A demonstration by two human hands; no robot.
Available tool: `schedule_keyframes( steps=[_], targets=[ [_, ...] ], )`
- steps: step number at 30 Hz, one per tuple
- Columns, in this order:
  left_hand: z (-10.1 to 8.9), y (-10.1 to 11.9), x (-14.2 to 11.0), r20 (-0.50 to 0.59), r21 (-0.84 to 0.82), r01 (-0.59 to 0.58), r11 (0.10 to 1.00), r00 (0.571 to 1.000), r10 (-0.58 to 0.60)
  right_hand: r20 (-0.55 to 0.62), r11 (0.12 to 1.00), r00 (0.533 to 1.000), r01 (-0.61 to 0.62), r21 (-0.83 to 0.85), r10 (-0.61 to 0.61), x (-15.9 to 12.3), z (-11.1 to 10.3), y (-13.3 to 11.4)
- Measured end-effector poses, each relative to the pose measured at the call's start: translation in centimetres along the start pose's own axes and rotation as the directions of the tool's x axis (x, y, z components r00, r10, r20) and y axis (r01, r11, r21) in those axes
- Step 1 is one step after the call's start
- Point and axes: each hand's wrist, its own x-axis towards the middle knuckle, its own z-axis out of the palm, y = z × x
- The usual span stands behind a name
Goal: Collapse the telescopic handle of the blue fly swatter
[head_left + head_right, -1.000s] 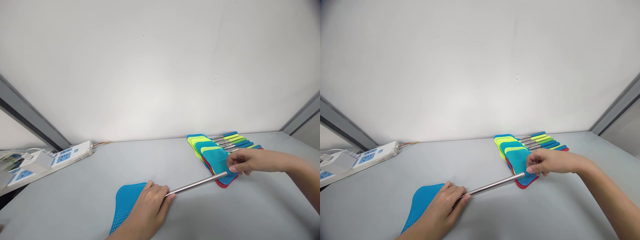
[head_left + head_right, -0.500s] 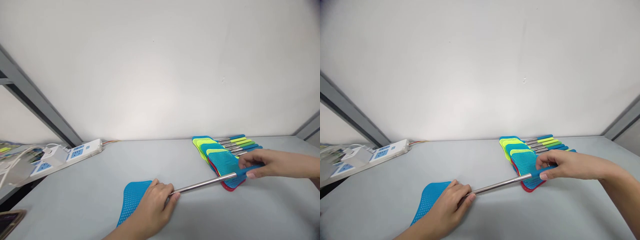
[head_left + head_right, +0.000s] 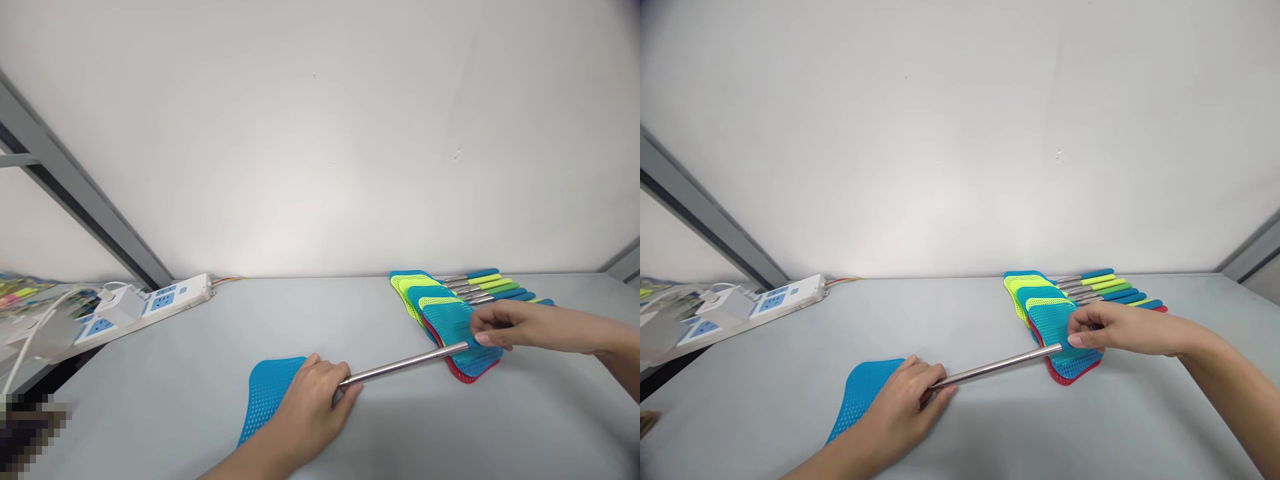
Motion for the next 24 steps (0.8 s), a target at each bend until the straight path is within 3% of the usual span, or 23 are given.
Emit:
schedule_keyframes(
  steps=[6,12,17,24],
  targets=[
    [-0.4,0.2,0.0,0.021,-0.094,0.054,0.994,0.998,-0.052,-0.016,1.0,1.0,-0.012,0.008,0.012,0.0,-0.1,-0.1],
    [-1.3,0.3,0.4,0.011,-0.258,0.067,0.964,0.998,-0.066,-0.151,0.994,0.984,-0.084,0.066,0.093,-0.5,-0.1,-0.8],
    [-1.9,-0.6,0.9,-0.047,-0.337,-0.007,0.941,0.999,-0.009,-0.336,0.989,0.931,-0.138,0.046,0.145,0.3,-0.3,-1.1],
    [-2.0,-1.8,1.0,-0.038,-0.228,-0.036,0.973,0.999,0.028,-0.447,0.963,0.862,-0.156,0.218,0.241,0.7,-0.7,-1.0]
  ],
)
